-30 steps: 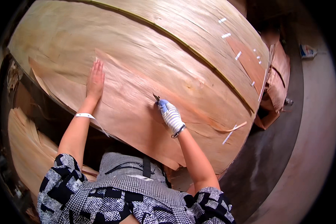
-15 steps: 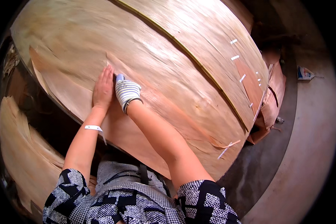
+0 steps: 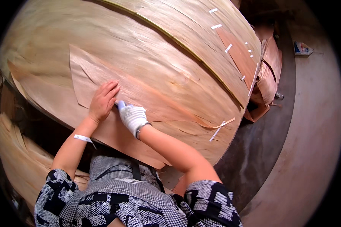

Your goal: The person places a wooden veneer sheet onto a large panel, aligns a bamboo guide, and applies adhesive tape to the seams by hand and using a small cutting tool.

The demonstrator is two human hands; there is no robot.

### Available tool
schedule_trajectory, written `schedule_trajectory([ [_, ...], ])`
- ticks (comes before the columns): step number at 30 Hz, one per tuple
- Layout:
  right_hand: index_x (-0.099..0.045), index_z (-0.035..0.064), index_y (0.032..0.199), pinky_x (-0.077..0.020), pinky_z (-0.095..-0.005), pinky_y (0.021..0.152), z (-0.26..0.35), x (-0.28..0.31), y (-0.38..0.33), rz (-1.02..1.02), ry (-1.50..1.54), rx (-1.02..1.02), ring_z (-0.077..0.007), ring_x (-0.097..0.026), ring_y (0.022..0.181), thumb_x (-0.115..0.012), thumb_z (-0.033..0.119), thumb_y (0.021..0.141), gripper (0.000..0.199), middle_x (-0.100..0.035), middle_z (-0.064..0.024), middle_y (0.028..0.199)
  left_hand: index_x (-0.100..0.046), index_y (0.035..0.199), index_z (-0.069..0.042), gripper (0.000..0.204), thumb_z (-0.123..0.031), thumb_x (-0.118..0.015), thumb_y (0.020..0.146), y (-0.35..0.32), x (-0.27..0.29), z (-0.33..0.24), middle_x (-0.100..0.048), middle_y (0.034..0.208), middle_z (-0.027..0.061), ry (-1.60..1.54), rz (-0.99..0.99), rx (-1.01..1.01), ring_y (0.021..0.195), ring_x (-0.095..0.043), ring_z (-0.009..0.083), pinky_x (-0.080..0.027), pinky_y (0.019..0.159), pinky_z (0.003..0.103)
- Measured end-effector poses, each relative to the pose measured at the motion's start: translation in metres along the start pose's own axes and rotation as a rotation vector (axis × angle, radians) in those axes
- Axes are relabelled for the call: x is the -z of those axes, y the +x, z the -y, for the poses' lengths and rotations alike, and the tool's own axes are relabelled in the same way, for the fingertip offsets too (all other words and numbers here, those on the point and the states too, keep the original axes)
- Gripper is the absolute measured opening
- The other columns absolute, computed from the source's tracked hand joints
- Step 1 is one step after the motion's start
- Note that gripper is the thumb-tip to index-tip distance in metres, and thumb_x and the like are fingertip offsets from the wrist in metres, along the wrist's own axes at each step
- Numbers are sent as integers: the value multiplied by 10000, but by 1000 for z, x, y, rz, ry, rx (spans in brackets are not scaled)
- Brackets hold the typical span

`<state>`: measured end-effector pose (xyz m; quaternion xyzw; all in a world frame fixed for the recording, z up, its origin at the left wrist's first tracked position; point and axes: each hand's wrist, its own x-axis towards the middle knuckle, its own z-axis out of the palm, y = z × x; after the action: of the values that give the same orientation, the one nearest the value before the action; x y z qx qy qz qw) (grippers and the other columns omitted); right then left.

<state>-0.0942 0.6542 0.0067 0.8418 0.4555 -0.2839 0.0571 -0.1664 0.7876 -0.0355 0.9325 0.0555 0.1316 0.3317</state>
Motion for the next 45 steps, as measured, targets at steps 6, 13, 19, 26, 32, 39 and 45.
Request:
schedule_trajectory([
  [6,-473,76,936,-470,-420,438,-122,1,-58,200,-263,94,-298,-640,621,-415,109,855,105,-635,-135,751,-511,1154,-57,387,-145,-586,785,-1,-14,-5,-443,1284,75,268,-25,-2,1217,-387,241,-297,1028,393],
  [13,-505,104,836,-461,-438,443,-225,1,-124,97,-290,-15,-300,-607,566,-508,206,826,102,-615,-119,689,-510,1154,-63,392,-156,-586,781,-4,-16,-3,-440,1286,72,286,-43,-1,1217,-388,237,-294,1030,383],
  [19,-513,87,913,-484,-446,549,-42,61,64,-136,-71,281,-326,-626,698,-473,154,836,109,-632,-140,790,-549,1144,-215,376,-262,-585,772,-13,-24,5,-400,1312,71,441,-85,74,1258,-322,239,-202,1051,519],
  [26,-480,65,934,-460,-450,515,28,79,140,-30,-177,329,-344,-617,659,-447,183,854,146,-629,-147,742,-582,961,-216,301,-216,-659,671,-6,-23,1,-453,1168,93,277,-210,82,1152,-393,303,-239,1035,519],
  [32,-472,86,932,-461,-479,494,-101,21,22,-57,-191,68,-343,-632,649,-421,170,858,123,-639,-156,732,-557,1099,-221,366,-249,-610,738,-8,-21,-1,-419,1254,60,369,-138,94,1225,-346,237,-200,1050,512],
  [39,-464,86,895,-466,-481,512,-177,-78,-158,50,-33,-469,-362,-608,598,-491,235,824,167,-622,-176,701,-537,1127,-197,404,-177,-610,730,-5,-19,-9,-408,1271,80,399,-99,96,1231,-341,265,-196,1048,508],
  [45,-478,106,877,-453,-451,512,-186,-37,-149,-694,192,-318,-323,-594,575,-553,232,815,159,-624,-130,719,-500,1161,-213,431,-191,-595,741,-8,-20,-9,-392,1286,72,468,-90,107,1244,-331,260,-187,1056,498],
])
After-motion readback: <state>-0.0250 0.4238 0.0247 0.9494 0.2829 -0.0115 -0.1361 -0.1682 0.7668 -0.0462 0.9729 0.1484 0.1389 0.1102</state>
